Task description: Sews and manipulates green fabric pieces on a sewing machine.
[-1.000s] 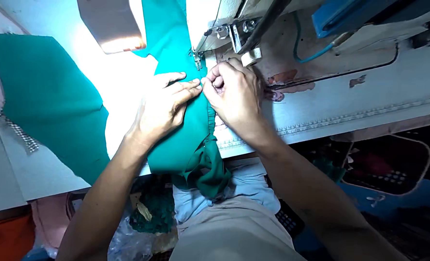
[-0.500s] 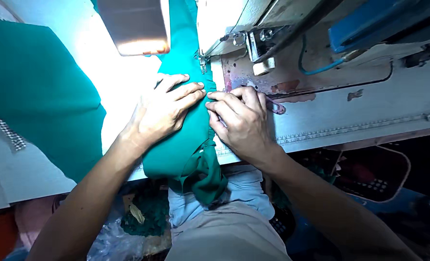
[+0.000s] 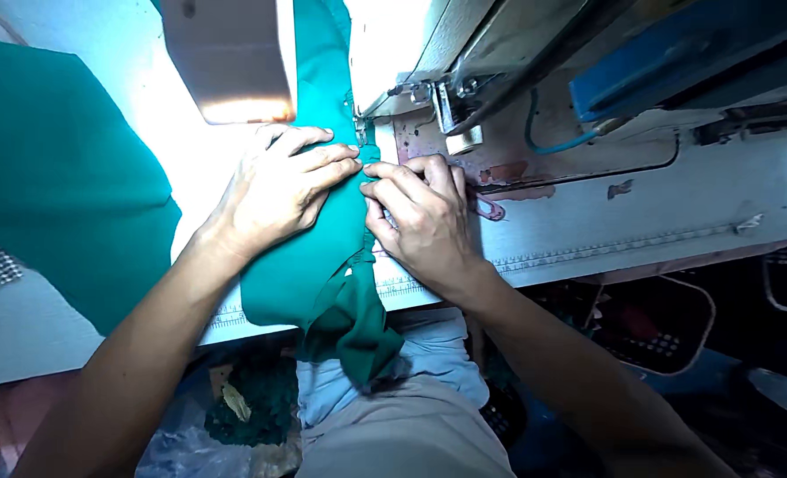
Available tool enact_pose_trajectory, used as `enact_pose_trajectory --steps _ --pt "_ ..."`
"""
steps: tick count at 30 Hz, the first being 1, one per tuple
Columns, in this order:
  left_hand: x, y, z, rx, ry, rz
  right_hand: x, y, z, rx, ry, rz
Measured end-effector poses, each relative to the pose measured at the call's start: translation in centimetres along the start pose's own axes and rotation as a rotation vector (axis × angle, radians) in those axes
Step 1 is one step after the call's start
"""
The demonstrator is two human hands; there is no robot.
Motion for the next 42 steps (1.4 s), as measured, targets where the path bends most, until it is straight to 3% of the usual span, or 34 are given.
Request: enact_pose_trajectory --steps 9,14,17,20,25,33,42 --pt "0.8 -1.1 -1.0 0.021 0.067 -0.009 2.1 1.8 1.0 0.059 0.079 -0.031" --pt "-0.5 0.7 -1.0 -0.024 0.045 -0.167 -1.0 0.0 -0.5 0.243 0.086 0.225" --pt "-2.3 2.5 0.0 0.012 0.067 -0.18 -2.3 -1.2 0.1 0.273 0.04 0.345" --pt "-2.7 2.7 0.6 0.026 0.025 -0.16 -2.1 -2.2 0.1 0.295 -0.028 0.326" --pt "-2.7 3.2 0.5 0.118 0.019 -0.189 -2.6 -1.5 -1.1 0.559 -0.038 0.328" --pt "-2.0 4.5 0.8 0.196 -0.086 -0.274 -2.2 -1.5 -0.8 0.293 -0.03 0.253" --pt "-0.9 2.5 0.5 0.14 -0.145 -0.272 -1.0 -1.1 -0.9 0.318 -0.013 0.205"
Point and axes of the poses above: each hand's wrist, its own x-axis towards the middle knuckle, its own z-axis out of the palm, y = z × x, the point moved 5 cm from there along x, towards the middle knuckle, and after that the axes turned 11 degrees about -y, right-handed, at the moved point
